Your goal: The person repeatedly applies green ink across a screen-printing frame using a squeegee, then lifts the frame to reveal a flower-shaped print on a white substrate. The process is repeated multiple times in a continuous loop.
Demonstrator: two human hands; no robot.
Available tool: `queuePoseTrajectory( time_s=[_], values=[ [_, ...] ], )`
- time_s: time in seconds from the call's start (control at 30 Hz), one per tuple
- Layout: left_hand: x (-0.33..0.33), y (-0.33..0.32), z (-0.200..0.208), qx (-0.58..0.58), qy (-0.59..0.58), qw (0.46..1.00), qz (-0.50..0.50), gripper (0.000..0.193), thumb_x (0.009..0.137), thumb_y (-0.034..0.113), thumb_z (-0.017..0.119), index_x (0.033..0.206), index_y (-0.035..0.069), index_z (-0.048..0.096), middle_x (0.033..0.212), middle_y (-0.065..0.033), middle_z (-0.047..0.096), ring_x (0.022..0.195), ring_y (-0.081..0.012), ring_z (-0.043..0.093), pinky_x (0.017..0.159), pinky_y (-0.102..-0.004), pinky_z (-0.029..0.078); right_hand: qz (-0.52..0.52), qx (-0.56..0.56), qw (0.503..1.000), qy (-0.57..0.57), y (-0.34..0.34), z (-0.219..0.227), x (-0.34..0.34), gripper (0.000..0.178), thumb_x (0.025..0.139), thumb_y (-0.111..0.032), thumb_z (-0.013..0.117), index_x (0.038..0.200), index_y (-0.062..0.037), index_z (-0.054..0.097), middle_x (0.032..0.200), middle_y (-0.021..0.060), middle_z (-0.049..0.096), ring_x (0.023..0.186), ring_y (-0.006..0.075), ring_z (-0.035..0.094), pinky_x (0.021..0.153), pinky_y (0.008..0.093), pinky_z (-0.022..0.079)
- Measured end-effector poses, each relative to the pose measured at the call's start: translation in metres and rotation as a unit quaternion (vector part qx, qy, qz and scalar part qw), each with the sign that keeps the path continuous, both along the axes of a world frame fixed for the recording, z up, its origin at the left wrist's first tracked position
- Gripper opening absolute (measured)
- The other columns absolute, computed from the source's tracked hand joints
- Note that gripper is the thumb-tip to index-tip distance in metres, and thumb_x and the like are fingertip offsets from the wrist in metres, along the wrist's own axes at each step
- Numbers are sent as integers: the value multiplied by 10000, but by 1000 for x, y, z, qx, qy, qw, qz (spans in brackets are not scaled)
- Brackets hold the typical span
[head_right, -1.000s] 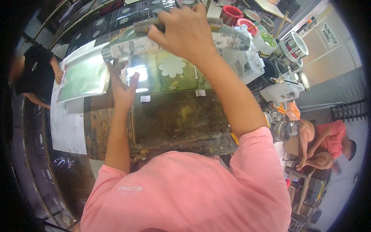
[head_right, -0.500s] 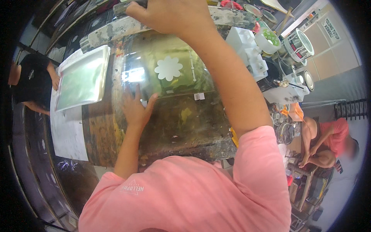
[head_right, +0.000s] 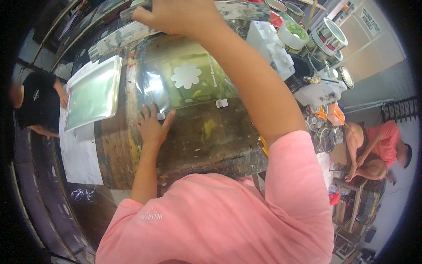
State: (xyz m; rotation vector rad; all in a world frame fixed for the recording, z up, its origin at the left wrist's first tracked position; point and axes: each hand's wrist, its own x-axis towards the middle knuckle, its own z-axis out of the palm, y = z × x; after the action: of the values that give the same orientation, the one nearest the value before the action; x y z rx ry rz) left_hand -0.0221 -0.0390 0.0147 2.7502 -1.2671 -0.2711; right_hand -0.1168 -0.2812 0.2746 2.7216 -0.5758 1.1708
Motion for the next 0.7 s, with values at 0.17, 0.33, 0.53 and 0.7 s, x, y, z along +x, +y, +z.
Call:
queuePoseTrajectory(
  time_s=[0.17, 0.33, 0.53, 0.7],
  values=[
    [1, 2, 6, 0, -99, 995, 31, 1077, 922, 874, 453, 1672, 111, 334, 1719, -296, 229, 1604, -493, 164, 1260, -690, 84, 25, 21, 999, 18, -7, 0, -1, 540, 945, -473, 516, 783, -26, 771, 769, 194, 738, 759, 362, 719, 831, 539, 447],
    [36, 4, 43, -235, 44, 971, 18, 946, 947, 556, 753, 1639, 38, 368, 1636, -305, 385, 1516, -408, 412, 1206, -510, 384, 21, -4, 1000, -6, -5, -4, -2, 538, 958, -474, 523, 813, -22, 776, 808, 203, 746, 775, 375, 723, 831, 551, 460],
    [67, -2, 111, -510, 308, 803, -8, 966, 946, 228, 833, 1649, -61, 236, 1317, -190, 672, 1075, -210, 687, 940, -328, 558, 28, 15, 999, -30, 1, -21, -7, 463, 948, -466, 576, 856, -45, 745, 792, 166, 733, 777, 356, 706, 823, 517, 473],
    [64, -12, 137, -511, 447, 734, -10, 848, 924, 196, 842, 1588, -51, 377, 1220, -177, 711, 1076, -218, 690, 960, -326, 539, -7, -21, 1000, 16, 36, -73, -33, 519, 948, -519, 651, 1168, -51, 686, 838, 112, 702, 868, 295, 686, 798, 448, 462]
  ],
)
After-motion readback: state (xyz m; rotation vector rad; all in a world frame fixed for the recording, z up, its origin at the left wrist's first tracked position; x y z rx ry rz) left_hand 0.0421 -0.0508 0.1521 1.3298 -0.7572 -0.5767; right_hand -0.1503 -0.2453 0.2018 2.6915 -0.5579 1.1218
